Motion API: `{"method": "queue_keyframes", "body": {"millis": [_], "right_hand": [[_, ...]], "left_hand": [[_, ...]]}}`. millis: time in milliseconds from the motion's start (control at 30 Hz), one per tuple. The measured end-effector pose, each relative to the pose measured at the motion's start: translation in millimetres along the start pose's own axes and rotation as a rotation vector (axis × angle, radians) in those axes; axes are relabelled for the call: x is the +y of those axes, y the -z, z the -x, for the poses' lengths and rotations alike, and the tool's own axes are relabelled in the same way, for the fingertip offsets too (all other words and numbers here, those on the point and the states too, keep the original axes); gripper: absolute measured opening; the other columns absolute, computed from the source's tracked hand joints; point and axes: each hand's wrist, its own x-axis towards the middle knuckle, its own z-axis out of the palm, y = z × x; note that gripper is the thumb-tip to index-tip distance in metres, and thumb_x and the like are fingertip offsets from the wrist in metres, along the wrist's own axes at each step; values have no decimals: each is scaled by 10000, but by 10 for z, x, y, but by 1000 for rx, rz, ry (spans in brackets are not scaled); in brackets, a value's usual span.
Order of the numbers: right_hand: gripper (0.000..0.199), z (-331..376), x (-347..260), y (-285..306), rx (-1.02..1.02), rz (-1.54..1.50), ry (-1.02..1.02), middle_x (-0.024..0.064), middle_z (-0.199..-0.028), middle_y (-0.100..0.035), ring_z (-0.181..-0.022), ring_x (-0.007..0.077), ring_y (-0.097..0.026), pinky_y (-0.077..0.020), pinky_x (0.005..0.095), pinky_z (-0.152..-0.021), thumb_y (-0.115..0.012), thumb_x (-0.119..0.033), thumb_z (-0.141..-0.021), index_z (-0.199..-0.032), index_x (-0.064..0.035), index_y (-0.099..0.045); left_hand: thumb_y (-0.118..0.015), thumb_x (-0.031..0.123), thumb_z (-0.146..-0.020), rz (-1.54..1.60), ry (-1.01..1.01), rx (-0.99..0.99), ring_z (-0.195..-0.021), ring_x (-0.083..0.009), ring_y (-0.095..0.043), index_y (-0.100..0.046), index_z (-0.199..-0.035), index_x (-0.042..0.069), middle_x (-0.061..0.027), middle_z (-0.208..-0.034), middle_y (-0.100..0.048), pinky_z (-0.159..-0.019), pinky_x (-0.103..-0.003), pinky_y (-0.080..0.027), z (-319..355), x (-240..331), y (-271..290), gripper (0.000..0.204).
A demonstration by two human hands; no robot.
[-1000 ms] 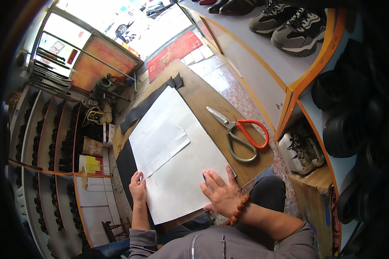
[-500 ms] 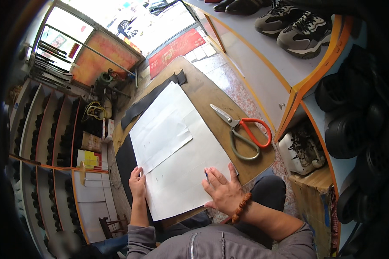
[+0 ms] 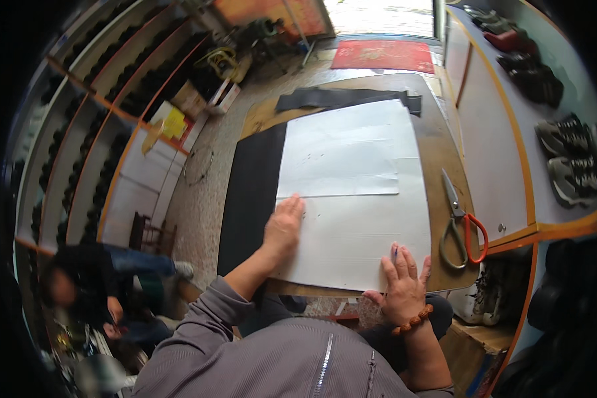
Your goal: The person places a printed template on a black sheet of material, traces the outline with a pen, and then uses scissors to cut the material along the traced lines. The person then places the template on the cut material to check the fit.
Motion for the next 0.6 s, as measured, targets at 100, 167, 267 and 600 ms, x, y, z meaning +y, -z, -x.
{"method": "queue_keyframes", "body": {"millis": [100, 167, 267, 600], "right_hand": [[761, 12, 18, -43, -14, 50, 14, 147, -1484, -338, -1380, 307, -292, -84, 633, -1112, -706, -532, -716, -1282, -82, -470], [770, 13, 35, -76, -10, 72, 30, 143, -1492, -329, -1387, 309, -281, -88, 629, -1112, -712, -524, -715, -1295, -86, -458], [792, 14, 49, -109, -24, 96, 41, 135, -1505, -311, -1399, 310, -262, -94, 621, -1115, -720, -510, -716, -1324, -100, -421], [698, -13, 27, -96, -33, 113, 10, 136, -1488, -343, -1393, 313, -275, -101, 613, -1113, -668, -516, -776, -1299, -116, -439]], "left_hand": [[-432, 43, -881, 91, -70, -26, -1327, -417, -348, -444, -1322, -63, -279, -1397, -395, -1109, -470, -283, 426, 341, -19, 453], [-464, 134, -906, 154, -37, -75, -1359, -428, -289, -418, -1352, -37, -272, -1446, -328, -1110, -535, -236, 683, 515, -9, 480], [-504, 266, -917, 201, -10, -91, -1389, -427, -219, -382, -1396, 12, -256, -1494, -243, -1099, -601, -187, 830, 603, -3, 556], [-453, 567, -913, 120, -10, -272, -1428, -444, -43, -245, -1501, 180, -278, -1534, -78, -1111, -624, -26, 796, 636, 26, 734]]}}
